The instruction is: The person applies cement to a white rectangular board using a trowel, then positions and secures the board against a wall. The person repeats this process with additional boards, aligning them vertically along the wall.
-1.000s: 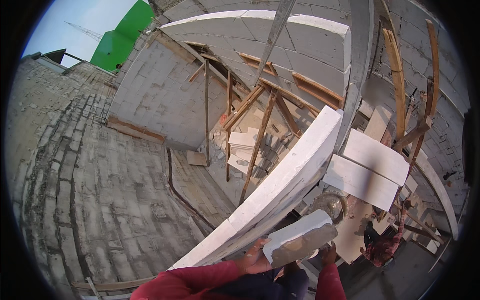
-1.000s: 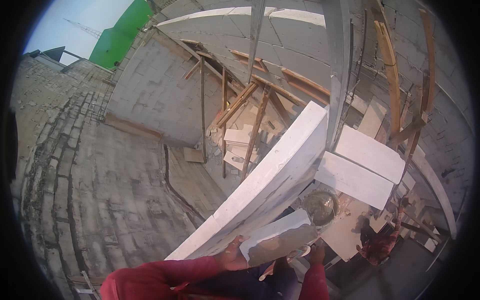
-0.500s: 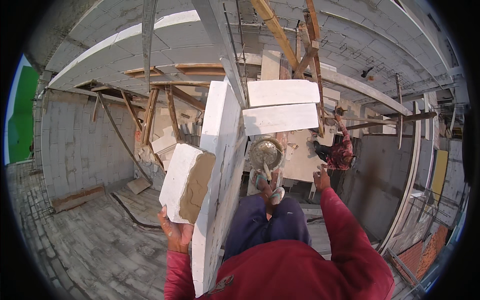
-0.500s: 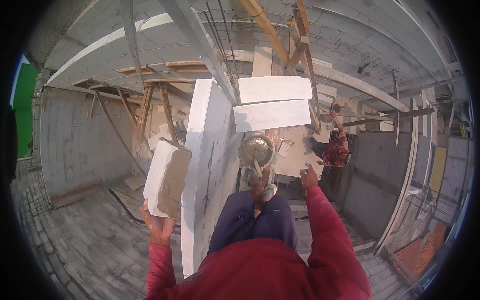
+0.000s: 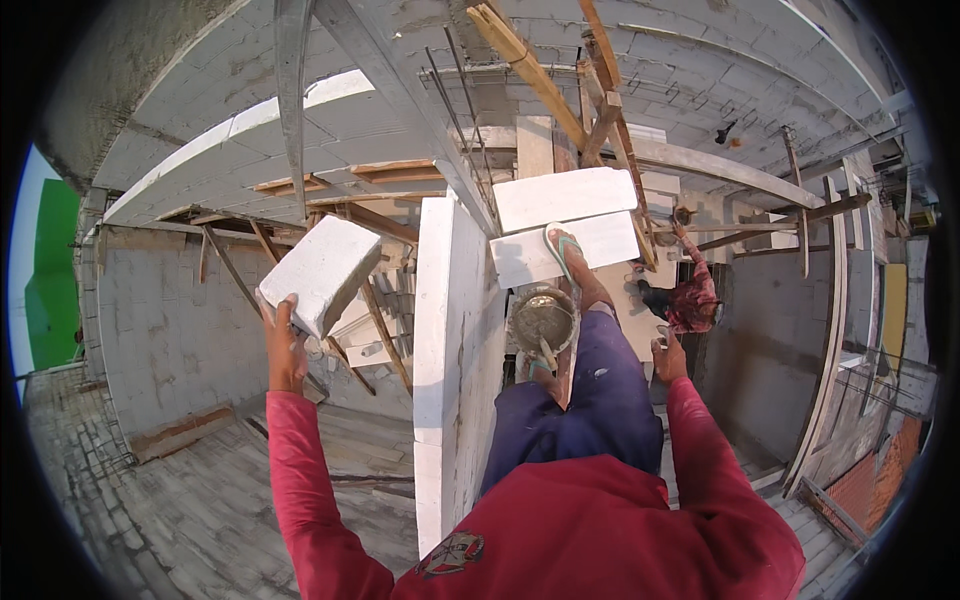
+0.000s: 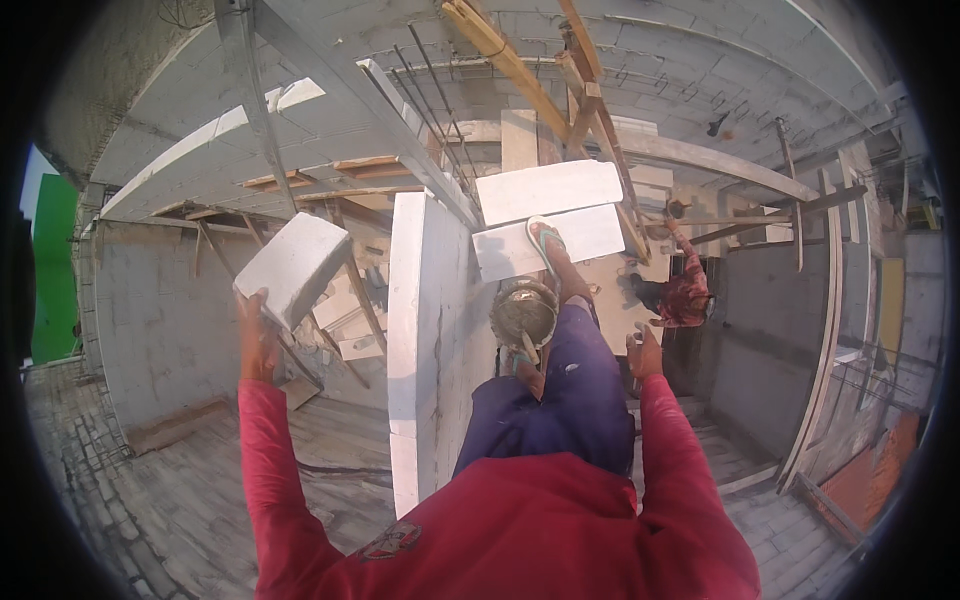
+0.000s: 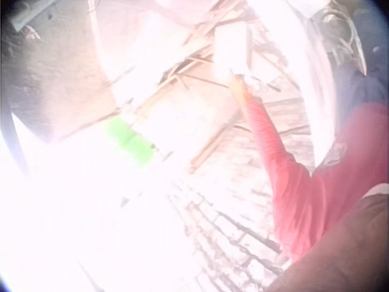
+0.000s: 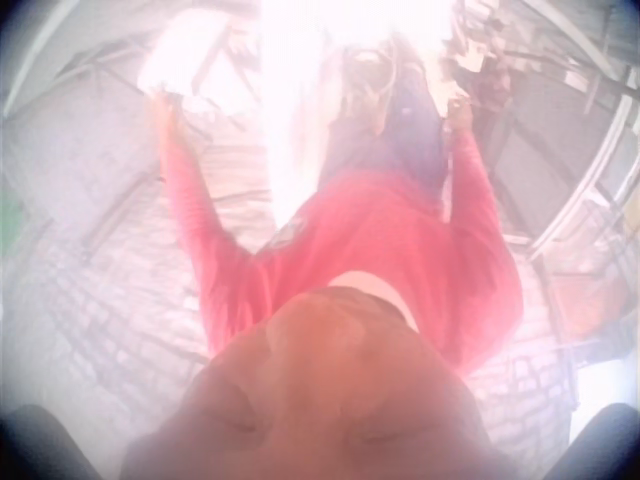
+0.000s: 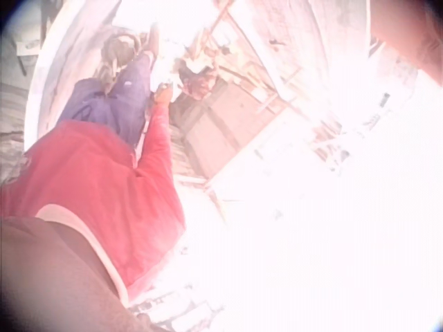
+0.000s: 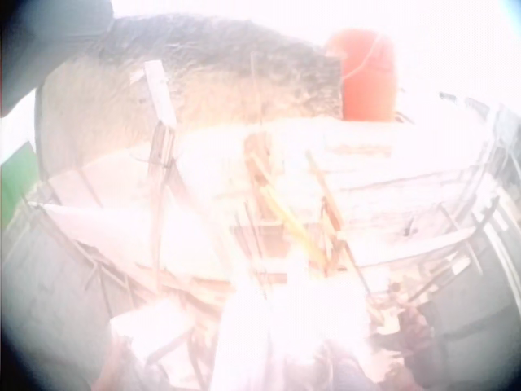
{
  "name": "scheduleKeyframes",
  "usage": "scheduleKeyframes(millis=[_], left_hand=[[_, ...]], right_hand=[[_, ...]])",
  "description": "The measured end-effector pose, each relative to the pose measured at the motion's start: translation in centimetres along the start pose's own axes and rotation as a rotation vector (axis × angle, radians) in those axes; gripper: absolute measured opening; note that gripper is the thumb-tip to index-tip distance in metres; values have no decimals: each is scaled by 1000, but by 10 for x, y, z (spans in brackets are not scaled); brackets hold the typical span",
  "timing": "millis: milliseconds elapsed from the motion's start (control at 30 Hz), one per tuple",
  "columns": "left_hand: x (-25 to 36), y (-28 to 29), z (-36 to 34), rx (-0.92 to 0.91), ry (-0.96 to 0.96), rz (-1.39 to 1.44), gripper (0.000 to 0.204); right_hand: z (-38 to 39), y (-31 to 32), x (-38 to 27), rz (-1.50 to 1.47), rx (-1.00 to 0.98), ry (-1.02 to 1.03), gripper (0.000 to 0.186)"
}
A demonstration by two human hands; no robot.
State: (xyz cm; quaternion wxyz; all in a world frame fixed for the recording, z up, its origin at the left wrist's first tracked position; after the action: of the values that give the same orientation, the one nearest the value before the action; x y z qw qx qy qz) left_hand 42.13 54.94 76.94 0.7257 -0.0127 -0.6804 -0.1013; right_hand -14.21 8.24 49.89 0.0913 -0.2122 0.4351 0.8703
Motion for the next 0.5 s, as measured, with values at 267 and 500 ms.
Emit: scheduleKeyframes(millis=[267,500], left_hand=[[-40,-85,-153,-129,-16,-315,73],[-109,-178,-254,-475,-167,-548,62]], right_hand=[[-118,-55,-219,-252,-197,179,42],[-167,-107,-345,-356,-207,391,44]])
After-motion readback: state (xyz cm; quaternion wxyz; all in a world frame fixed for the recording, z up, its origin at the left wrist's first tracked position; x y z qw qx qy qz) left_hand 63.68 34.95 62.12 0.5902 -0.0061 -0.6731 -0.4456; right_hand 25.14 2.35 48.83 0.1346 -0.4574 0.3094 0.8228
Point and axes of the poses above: each hand's wrist, its own z-axis away from the middle knuckle, its own y-axis out of the back of the hand, x = y × z, the point moved 3 cm from there along -z, towards the middle knuckle, and after that the axes turned 13 degrees about -y, right-handed, at the moved point
